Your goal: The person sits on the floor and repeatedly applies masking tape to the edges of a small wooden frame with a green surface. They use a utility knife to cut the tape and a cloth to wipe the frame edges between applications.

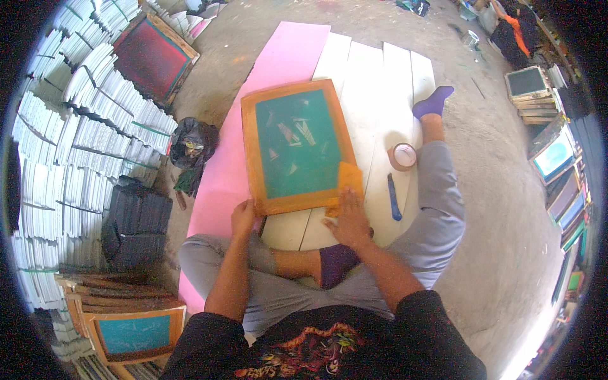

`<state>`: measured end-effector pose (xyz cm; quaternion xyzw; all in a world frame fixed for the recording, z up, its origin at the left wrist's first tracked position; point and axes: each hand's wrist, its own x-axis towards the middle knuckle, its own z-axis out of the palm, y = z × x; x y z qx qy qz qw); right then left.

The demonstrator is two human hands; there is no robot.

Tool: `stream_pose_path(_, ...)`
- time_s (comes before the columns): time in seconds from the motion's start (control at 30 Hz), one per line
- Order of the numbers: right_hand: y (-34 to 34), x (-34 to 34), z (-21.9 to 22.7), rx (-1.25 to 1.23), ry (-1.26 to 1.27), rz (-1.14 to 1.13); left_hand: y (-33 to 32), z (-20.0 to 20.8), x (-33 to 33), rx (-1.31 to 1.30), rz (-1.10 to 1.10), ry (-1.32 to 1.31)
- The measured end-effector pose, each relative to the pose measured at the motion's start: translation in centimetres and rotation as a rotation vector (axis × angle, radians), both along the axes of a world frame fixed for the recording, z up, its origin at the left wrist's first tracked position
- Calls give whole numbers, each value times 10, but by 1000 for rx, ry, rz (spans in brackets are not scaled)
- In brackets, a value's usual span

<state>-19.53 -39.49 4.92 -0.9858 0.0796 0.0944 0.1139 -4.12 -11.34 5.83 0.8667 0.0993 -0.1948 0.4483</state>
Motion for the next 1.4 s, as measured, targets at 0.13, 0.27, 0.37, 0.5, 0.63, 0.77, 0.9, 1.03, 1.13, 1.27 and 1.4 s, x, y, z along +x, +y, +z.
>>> stream_pose_path(0.13,64,15,-1,100,-56,152,-10,5,-3,90,-21,-26)
stream_pose_path(0.27,58,22,-6,80,-157,187,10,-26,-3,91,-48,-162)
stream_pose_path(0.37,6,8,-18,30,-164,-23,6,-18,0,136,-66,-92)
stream_pose_path(0.5,-41,5,-26,104,-233,-180,6,-18,3,103,-66,-17)
stream_pose_path(0.63,-57,17,-53,454,-380,-388,15,-41,6,-64,4,54)
stream_pose_path(0.77,-47,4,-38,491,-385,-506,14,-43,1,-120,52,0)
stream_pose_path(0.9,-56,23,-6,387,-183,-621,3,-24,-4,-94,37,-10)
stream_pose_path(1.03,-52,19,2,310,-171,-700,0,-15,-7,-62,41,13)
stream_pose_path(1.13,-59,16,-6,264,-204,-649,8,-36,2,-93,52,25)
stream_pose_path(1.27,-70,30,-19,174,-147,-653,2,-31,-1,-327,112,120)
stream_pose_path(1.4,-24,4,-23,21,-258,-519,20,-40,15,-270,60,126)
